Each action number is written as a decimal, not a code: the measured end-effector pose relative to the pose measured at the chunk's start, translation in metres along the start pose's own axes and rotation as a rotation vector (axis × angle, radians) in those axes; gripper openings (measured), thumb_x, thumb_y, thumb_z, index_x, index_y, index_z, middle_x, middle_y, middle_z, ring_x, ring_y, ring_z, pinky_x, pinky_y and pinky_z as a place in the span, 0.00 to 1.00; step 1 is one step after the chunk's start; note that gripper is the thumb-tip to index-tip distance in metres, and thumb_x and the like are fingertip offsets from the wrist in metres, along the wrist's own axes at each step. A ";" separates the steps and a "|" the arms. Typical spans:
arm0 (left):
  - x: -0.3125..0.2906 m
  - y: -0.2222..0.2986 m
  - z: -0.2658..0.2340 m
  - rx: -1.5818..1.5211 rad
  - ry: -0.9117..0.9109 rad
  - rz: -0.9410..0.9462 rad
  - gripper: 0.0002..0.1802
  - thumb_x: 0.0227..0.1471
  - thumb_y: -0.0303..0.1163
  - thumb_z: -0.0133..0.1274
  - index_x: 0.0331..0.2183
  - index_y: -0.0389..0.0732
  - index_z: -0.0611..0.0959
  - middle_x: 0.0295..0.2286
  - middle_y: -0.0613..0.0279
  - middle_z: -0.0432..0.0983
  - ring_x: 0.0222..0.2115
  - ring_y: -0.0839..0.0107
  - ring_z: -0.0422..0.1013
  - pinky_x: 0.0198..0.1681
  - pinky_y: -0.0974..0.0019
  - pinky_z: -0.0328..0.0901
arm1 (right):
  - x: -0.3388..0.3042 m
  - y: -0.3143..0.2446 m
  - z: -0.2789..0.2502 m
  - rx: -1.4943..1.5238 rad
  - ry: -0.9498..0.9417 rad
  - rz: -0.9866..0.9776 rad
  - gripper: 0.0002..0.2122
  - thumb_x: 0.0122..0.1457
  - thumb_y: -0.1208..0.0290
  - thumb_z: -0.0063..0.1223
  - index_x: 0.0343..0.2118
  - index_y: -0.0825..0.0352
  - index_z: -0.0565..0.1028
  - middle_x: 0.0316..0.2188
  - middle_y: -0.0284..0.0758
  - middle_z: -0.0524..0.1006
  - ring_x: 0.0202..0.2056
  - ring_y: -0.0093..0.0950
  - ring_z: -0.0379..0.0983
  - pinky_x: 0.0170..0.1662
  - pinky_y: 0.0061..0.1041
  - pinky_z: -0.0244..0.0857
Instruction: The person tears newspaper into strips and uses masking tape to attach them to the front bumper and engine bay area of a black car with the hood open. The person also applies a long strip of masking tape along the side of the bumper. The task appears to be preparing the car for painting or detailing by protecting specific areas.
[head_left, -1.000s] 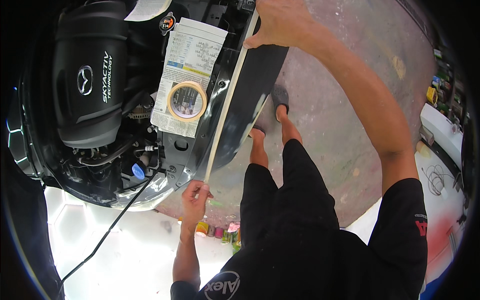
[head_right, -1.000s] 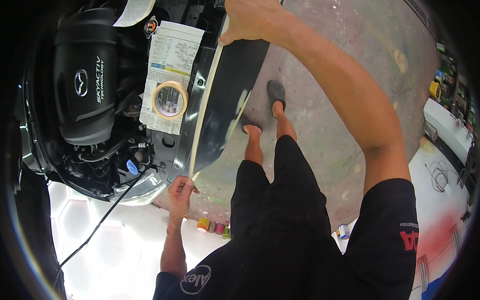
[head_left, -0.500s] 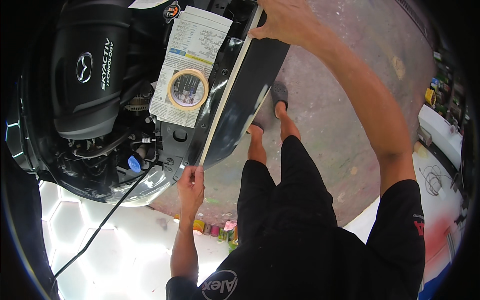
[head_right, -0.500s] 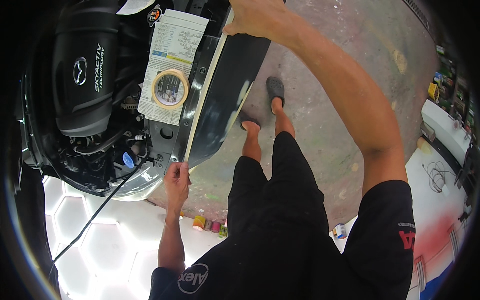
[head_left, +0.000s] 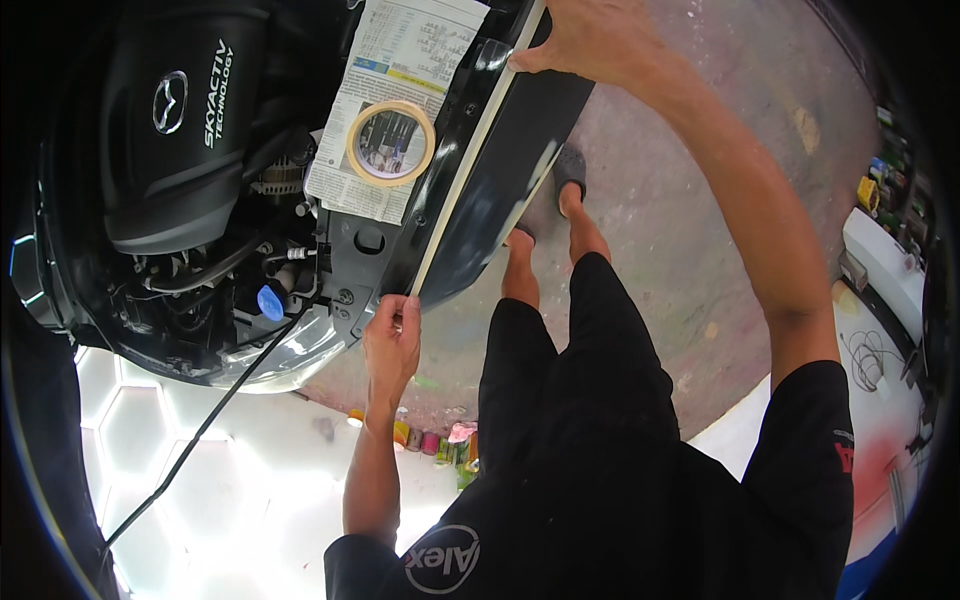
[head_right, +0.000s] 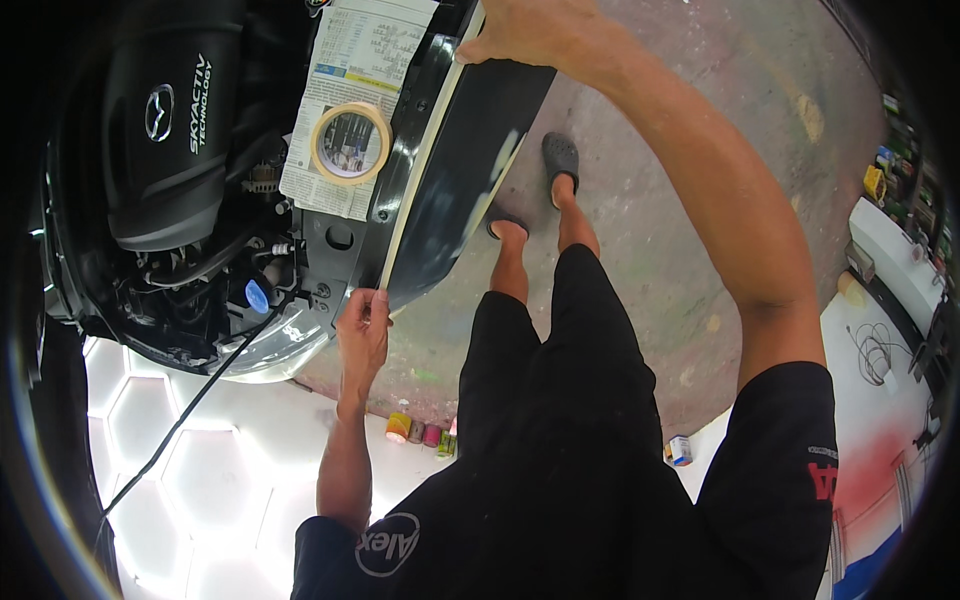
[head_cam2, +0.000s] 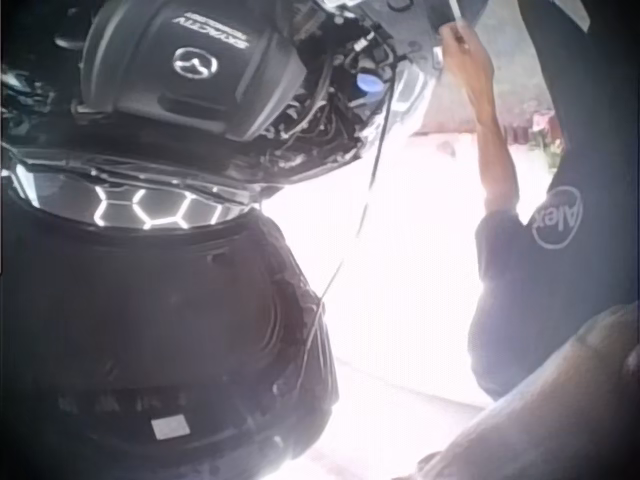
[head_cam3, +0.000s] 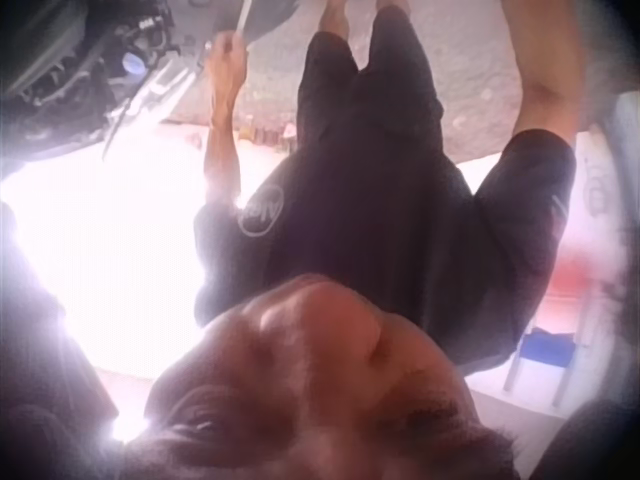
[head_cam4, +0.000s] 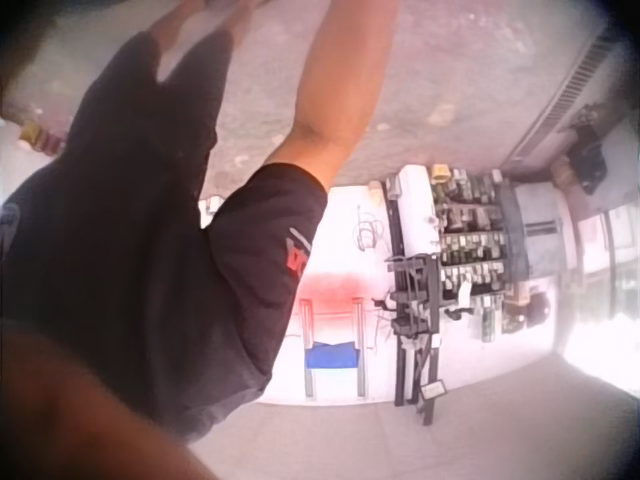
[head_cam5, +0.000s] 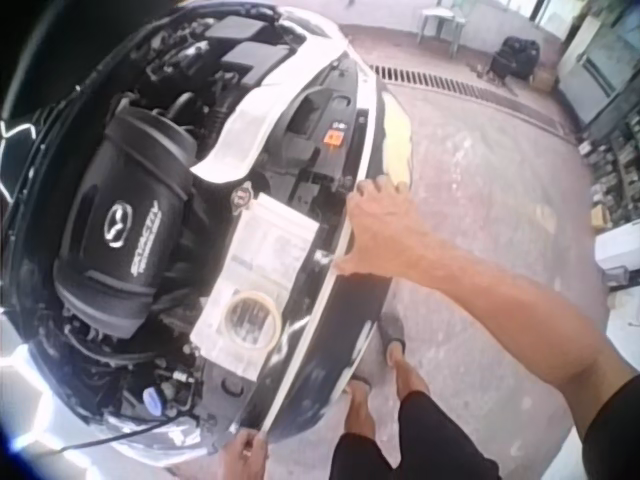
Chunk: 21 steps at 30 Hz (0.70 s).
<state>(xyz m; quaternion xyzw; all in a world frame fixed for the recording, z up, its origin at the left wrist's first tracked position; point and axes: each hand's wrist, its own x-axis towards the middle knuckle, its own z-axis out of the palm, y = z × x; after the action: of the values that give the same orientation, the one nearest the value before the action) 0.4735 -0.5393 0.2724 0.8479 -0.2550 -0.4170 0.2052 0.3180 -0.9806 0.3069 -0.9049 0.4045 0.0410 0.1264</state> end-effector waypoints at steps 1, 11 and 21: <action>0.001 0.001 -0.001 0.003 -0.007 0.000 0.17 0.71 0.41 0.60 0.37 0.35 0.85 0.26 0.60 0.82 0.26 0.73 0.76 0.32 0.65 0.70 | 0.001 0.000 0.004 -0.023 0.009 -0.003 0.38 0.43 0.48 0.77 0.48 0.79 0.81 0.52 0.54 0.79 0.59 0.51 0.71 0.64 0.49 0.66; 0.009 0.005 -0.012 -0.060 -0.119 -0.019 0.17 0.73 0.41 0.58 0.37 0.35 0.83 0.23 0.66 0.77 0.24 0.79 0.73 0.30 0.69 0.69 | -0.024 -0.027 0.004 -0.001 0.042 -0.034 0.41 0.43 0.48 0.77 0.52 0.80 0.78 0.53 0.57 0.78 0.61 0.54 0.70 0.67 0.49 0.60; 0.015 -0.003 -0.013 -0.091 -0.130 0.035 0.14 0.70 0.37 0.62 0.35 0.37 0.83 0.20 0.67 0.77 0.21 0.79 0.71 0.27 0.68 0.66 | -0.035 -0.044 0.015 -0.016 0.050 -0.032 0.48 0.43 0.47 0.78 0.59 0.83 0.72 0.63 0.67 0.71 0.72 0.63 0.58 0.74 0.55 0.50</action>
<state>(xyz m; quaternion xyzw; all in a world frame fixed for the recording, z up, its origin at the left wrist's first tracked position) 0.4924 -0.5445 0.2691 0.8044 -0.2633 -0.4785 0.2336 0.3273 -0.9229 0.3073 -0.9129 0.3928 0.0196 0.1095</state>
